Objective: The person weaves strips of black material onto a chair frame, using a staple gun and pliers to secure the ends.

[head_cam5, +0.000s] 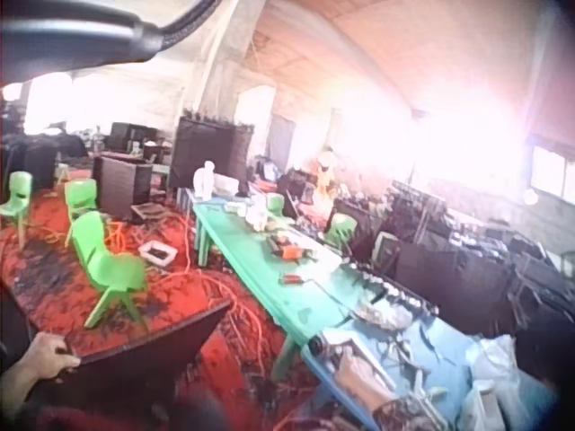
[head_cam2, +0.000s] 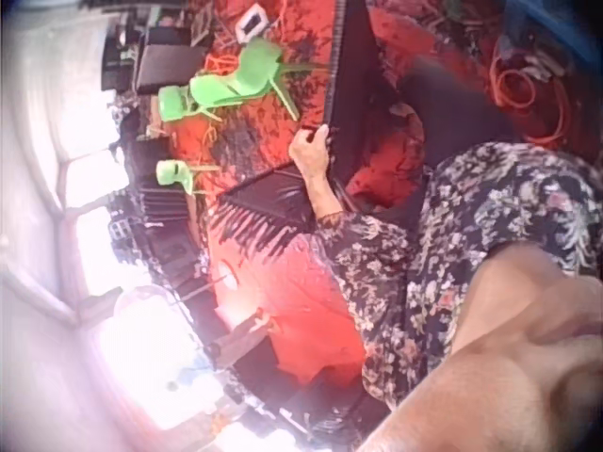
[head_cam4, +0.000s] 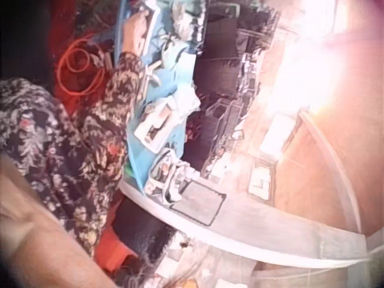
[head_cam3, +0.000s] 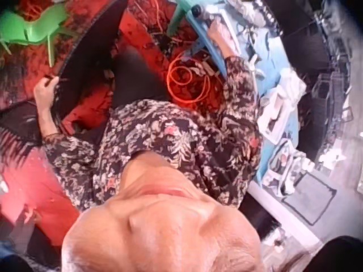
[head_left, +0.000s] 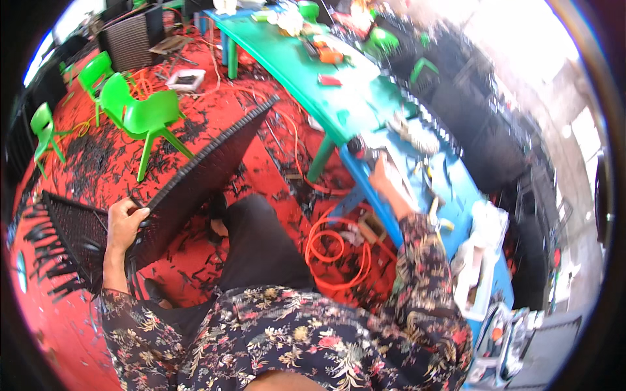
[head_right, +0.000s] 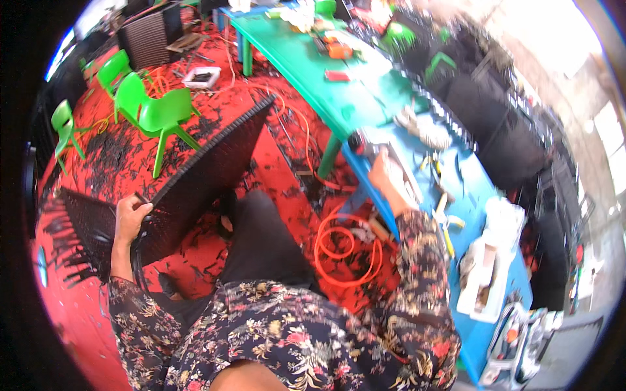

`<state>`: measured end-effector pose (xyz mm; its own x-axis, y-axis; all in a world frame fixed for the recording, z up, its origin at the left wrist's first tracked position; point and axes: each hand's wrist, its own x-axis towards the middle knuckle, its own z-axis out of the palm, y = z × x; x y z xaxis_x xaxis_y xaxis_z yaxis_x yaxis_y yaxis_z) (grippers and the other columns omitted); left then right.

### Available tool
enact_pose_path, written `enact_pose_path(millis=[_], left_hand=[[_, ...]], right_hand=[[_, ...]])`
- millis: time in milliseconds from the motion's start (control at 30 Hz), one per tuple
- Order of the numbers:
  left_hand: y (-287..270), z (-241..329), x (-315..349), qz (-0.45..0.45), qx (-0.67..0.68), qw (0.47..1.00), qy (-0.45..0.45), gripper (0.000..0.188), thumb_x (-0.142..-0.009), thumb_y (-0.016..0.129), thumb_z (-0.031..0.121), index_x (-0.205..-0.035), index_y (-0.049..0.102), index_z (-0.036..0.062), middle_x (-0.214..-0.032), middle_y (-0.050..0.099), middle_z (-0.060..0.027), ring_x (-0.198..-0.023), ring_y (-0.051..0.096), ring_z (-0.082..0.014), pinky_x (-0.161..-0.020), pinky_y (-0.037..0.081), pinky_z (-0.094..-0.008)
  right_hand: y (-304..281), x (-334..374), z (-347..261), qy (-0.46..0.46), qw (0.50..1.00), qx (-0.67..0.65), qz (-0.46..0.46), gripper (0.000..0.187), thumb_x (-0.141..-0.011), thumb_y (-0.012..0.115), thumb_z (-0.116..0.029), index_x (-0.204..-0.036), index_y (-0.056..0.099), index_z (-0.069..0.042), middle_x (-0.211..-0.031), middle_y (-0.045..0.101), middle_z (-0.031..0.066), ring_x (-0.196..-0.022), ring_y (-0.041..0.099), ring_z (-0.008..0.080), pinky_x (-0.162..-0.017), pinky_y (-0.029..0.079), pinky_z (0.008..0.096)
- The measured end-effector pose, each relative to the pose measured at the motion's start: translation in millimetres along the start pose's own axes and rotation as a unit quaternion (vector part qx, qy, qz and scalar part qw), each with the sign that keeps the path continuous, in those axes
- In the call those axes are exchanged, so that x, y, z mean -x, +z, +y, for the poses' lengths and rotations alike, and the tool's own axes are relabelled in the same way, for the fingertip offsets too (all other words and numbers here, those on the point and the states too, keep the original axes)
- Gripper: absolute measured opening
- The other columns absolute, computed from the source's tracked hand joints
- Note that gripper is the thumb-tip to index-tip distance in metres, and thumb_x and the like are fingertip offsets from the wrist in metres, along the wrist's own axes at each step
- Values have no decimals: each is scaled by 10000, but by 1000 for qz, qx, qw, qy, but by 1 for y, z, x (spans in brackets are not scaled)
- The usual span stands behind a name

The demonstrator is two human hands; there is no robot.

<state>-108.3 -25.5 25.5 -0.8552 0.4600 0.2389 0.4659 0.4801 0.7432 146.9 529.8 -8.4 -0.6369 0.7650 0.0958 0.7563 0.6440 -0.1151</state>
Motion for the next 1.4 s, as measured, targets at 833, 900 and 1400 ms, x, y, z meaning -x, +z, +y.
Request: enact_pose_path(millis=[833, 900, 1400], left_hand=[[-10, -7, -1, 10, 17, 1000, 5, 172, -709, 705, 112, -640, 588, 6, -556, 542, 2, -518, 496, -64, -478, 388, -249], [-8, -2, 0, 16, 49, 998, 19, 187, -699, 709, 117, -637, 578, -2, -549, 547, -16, -501, 509, -77, -463, 390, -261], [-9, 2, 1, 23, 2, 998, 50, 251, -647, 712, 139, -645, 504, -2, -590, 506, -109, -561, 535, -187, -528, 409, -349]], right_hand=[[-40, 113, 292, 104, 985, 50, -129, 809, -625, 760, -407, -1262, 516, 28, -1236, 555, 253, -1167, 527, 358, -995, 411, 402], [-36, 124, 285, 110, 989, 52, -88, 841, -606, 774, -413, -1262, 510, 44, -1240, 549, 264, -1185, 517, 362, -1014, 403, 399], [-63, 59, 247, 207, 912, -217, 281, 591, -852, 492, -588, -1058, 610, -46, -901, 654, 181, -852, 644, 337, -758, 487, 445]])
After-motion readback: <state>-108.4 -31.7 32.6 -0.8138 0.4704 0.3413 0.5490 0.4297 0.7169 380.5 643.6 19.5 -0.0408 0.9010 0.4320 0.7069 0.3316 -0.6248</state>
